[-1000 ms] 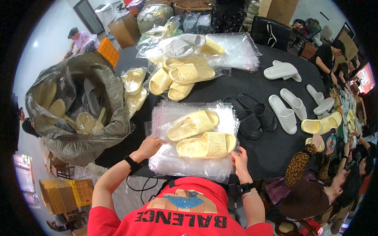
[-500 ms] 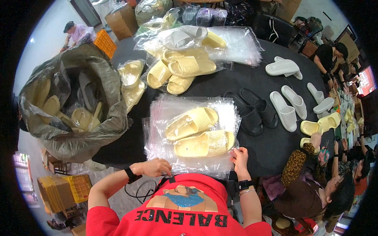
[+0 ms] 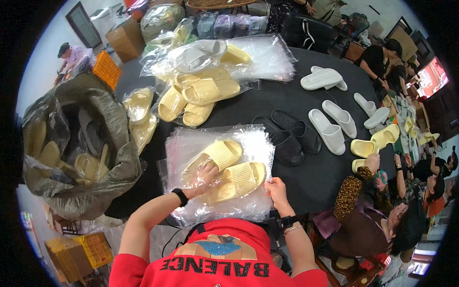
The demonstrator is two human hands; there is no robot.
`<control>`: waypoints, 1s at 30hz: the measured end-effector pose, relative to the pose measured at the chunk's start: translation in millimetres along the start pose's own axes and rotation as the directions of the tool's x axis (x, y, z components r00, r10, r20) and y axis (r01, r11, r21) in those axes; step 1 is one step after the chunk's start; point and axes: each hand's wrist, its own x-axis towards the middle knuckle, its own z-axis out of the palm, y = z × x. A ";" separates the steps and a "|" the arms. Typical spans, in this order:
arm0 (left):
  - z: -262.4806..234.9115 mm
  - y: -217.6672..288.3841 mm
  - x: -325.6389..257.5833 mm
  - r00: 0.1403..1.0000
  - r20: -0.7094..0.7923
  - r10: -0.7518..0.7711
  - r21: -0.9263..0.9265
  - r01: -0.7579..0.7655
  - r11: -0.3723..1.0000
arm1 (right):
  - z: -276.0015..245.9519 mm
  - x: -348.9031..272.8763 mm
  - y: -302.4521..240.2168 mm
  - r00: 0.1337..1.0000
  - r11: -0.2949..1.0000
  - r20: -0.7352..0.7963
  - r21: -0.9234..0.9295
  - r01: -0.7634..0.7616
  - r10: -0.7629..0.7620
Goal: Pack pairs of slippers into plastic bags for shipping.
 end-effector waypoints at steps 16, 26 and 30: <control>-34.0 -26.7 -73.9 0.982 0.035 -0.187 0.139 0.180 0.974 | -9.7 -19.1 19.2 0.998 0.969 -0.027 0.243 -0.047 0.056; -108.5 -38.7 -158.7 0.459 -0.169 -0.872 -0.432 0.761 0.484 | -31.1 -25.7 18.9 0.985 0.958 -0.134 0.278 -0.069 0.110; -153.1 2.6 -128.9 0.368 -0.281 -0.886 -0.878 0.275 0.392 | -29.0 -37.7 -3.3 0.980 0.956 -0.001 0.219 -0.195 0.200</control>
